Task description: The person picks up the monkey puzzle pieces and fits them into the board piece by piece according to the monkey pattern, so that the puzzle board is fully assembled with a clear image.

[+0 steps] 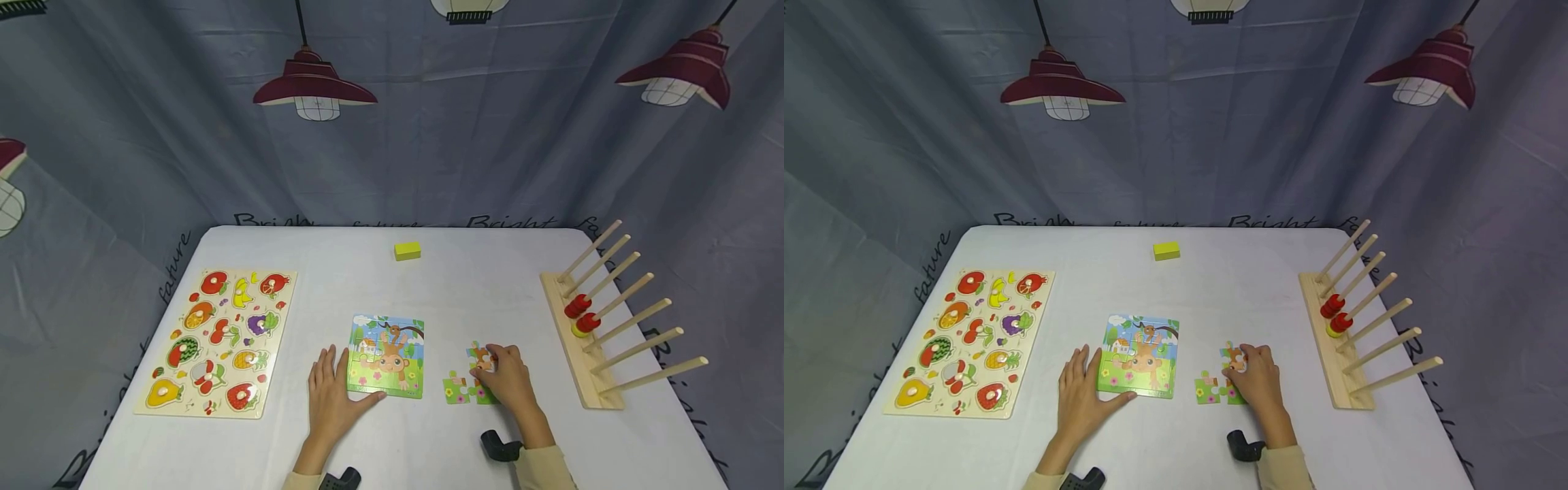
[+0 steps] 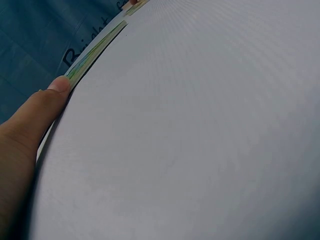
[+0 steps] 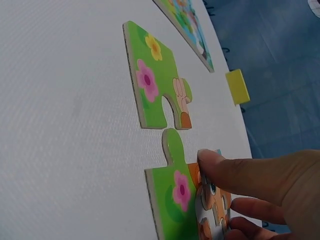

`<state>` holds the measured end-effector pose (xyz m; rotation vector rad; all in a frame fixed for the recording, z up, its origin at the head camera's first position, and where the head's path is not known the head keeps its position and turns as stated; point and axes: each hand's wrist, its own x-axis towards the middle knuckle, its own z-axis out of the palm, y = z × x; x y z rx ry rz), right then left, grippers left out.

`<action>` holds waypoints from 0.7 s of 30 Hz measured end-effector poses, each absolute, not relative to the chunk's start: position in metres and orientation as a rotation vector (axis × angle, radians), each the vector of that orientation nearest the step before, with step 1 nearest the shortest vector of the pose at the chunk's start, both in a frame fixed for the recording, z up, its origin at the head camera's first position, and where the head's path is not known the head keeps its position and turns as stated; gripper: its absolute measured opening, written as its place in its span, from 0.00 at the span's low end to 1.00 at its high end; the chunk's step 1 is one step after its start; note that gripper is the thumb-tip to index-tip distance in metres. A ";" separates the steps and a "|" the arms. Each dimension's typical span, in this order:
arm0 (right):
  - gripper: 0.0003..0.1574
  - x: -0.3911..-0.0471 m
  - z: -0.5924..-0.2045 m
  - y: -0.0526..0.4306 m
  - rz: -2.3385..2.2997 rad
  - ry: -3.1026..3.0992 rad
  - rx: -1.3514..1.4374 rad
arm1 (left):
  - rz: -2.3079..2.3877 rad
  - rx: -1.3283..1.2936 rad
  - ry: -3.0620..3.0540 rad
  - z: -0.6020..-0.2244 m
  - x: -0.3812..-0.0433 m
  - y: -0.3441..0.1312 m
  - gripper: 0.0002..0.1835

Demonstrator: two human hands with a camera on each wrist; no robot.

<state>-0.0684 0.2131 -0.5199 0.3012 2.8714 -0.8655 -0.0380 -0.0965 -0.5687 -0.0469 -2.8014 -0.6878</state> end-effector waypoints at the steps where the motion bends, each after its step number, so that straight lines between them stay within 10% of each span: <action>1: 0.39 -0.069 -0.520 0.213 -0.871 2.868 0.301 | -0.690 -0.048 -2.799 -0.569 -0.038 -0.096 0.59; 21: 0.28 -0.070 -0.518 0.219 -1.084 2.857 0.259 | -0.702 -0.045 -2.812 -0.568 -0.038 -0.096 0.59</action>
